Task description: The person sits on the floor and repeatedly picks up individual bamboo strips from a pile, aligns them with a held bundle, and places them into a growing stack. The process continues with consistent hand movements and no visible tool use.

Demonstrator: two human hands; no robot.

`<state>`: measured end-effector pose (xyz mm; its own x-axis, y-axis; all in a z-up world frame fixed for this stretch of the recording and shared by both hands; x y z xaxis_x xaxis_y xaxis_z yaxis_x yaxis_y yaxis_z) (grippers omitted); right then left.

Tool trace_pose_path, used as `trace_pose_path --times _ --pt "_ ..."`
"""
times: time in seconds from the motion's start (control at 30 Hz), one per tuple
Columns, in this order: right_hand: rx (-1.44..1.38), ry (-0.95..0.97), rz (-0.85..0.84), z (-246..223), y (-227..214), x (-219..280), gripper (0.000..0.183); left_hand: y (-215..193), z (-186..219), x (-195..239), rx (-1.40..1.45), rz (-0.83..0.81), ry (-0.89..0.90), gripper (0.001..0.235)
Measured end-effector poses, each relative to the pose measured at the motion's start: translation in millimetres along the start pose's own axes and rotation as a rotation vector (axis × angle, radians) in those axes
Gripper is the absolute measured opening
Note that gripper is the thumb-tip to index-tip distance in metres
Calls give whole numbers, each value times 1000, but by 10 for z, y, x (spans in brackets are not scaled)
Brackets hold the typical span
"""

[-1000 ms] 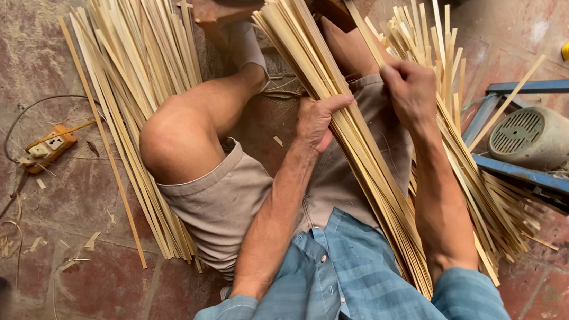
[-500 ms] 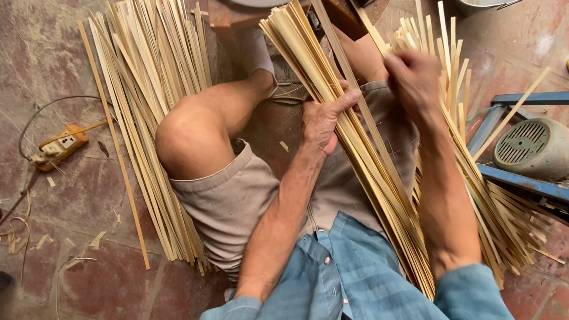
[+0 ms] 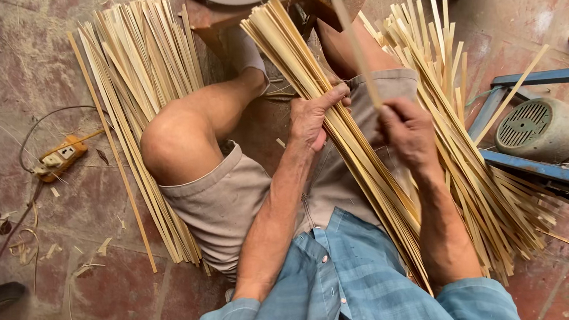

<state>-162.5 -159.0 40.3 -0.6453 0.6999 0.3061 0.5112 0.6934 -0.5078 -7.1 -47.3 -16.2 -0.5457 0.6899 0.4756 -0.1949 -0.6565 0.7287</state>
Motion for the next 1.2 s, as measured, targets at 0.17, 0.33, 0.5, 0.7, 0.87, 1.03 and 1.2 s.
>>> trace_pose_path --times 0.17,0.33,0.5,0.7,0.87,1.03,1.2 --pt "159 -56 98 120 -299 -219 20 -32 -71 -78 41 -55 -30 30" --pt "82 -104 72 -203 -22 -840 19 -94 -120 -81 -6 17 -16 28" --pt "-48 -184 49 -516 262 -1350 19 -78 -115 -83 26 10 -25 28" --pt "39 -210 109 -455 372 -1656 25 -63 -69 -91 14 -89 -49 28" --pt "142 -244 72 -313 -35 -1083 24 -37 -65 -51 -90 -21 50 32" --pt "21 61 31 235 -897 -139 22 -48 -165 -10 -51 -16 67 35" --pt "278 -383 118 23 -460 -63 30 18 -187 -24 -44 -24 109 37"
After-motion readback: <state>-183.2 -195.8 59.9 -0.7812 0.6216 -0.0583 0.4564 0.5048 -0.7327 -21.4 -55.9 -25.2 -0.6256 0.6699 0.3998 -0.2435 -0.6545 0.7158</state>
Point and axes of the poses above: each hand's wrist, its own x-axis away from the middle knuckle, its own y-axis out of the palm, z = x × y, the point moved 3 cm from there along -x, towards the middle knuckle, and after that the axes turned 1 degree about x, right-handed, at the moved point
